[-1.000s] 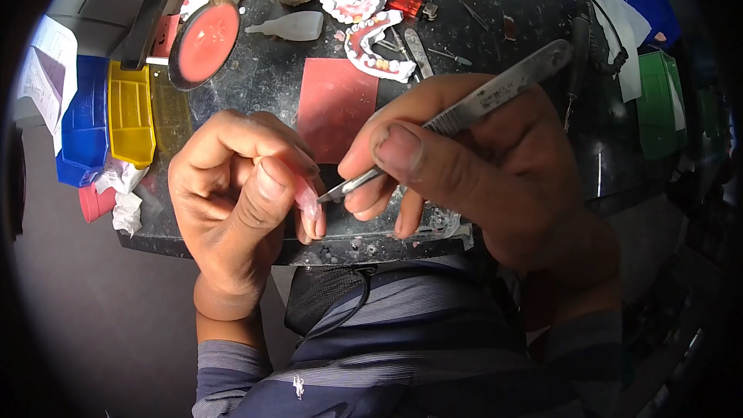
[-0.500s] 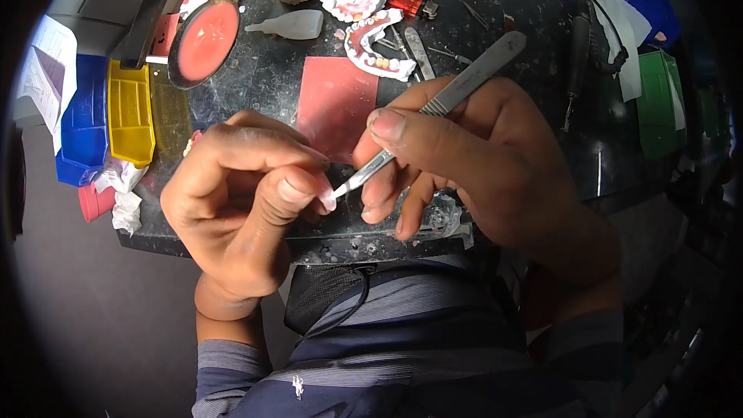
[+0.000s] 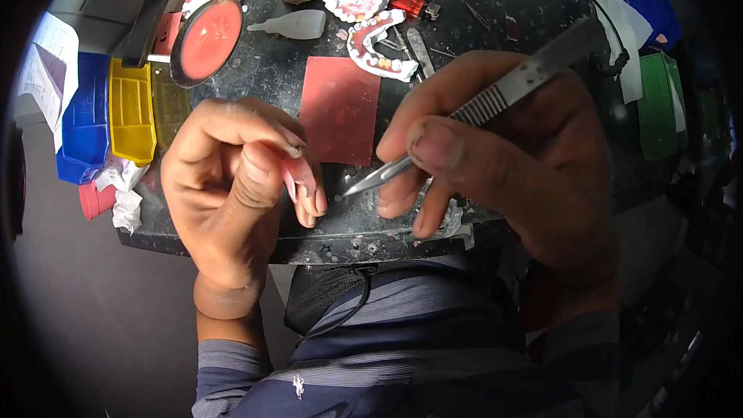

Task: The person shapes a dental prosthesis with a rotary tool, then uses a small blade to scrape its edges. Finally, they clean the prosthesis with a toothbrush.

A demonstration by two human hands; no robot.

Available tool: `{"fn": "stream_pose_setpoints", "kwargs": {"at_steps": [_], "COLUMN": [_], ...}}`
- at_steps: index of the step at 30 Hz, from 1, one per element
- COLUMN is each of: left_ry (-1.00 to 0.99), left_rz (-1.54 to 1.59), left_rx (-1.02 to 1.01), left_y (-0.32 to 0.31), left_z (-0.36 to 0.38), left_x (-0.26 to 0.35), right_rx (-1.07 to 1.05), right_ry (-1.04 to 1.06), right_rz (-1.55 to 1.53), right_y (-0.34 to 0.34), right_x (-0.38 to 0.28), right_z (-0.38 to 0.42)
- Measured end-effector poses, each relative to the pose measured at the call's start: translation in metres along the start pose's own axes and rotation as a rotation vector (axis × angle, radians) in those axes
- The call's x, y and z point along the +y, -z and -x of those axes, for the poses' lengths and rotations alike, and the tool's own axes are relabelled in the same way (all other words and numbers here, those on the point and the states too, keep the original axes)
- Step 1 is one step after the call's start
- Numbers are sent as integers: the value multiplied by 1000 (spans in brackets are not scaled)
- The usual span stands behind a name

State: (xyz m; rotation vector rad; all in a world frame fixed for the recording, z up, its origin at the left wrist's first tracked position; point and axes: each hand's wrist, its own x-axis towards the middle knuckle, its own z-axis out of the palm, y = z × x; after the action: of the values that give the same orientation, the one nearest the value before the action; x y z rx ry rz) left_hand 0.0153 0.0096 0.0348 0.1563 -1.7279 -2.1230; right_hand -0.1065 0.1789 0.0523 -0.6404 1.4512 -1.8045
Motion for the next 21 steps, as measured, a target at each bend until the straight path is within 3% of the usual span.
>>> {"fn": "stream_pose_setpoints", "kwargs": {"at_steps": [5, 21], "left_ry": [67, 165], "left_rz": [95, 110], "left_rx": [-27, -18], "left_y": [0, 0], "left_z": [-1, -1], "left_x": [-2, 0], "right_rx": [43, 34], "right_ry": [91, -27], "right_rz": [35, 35], "right_y": [-10, -14], "right_x": [0, -3], "right_z": [1, 2]}}
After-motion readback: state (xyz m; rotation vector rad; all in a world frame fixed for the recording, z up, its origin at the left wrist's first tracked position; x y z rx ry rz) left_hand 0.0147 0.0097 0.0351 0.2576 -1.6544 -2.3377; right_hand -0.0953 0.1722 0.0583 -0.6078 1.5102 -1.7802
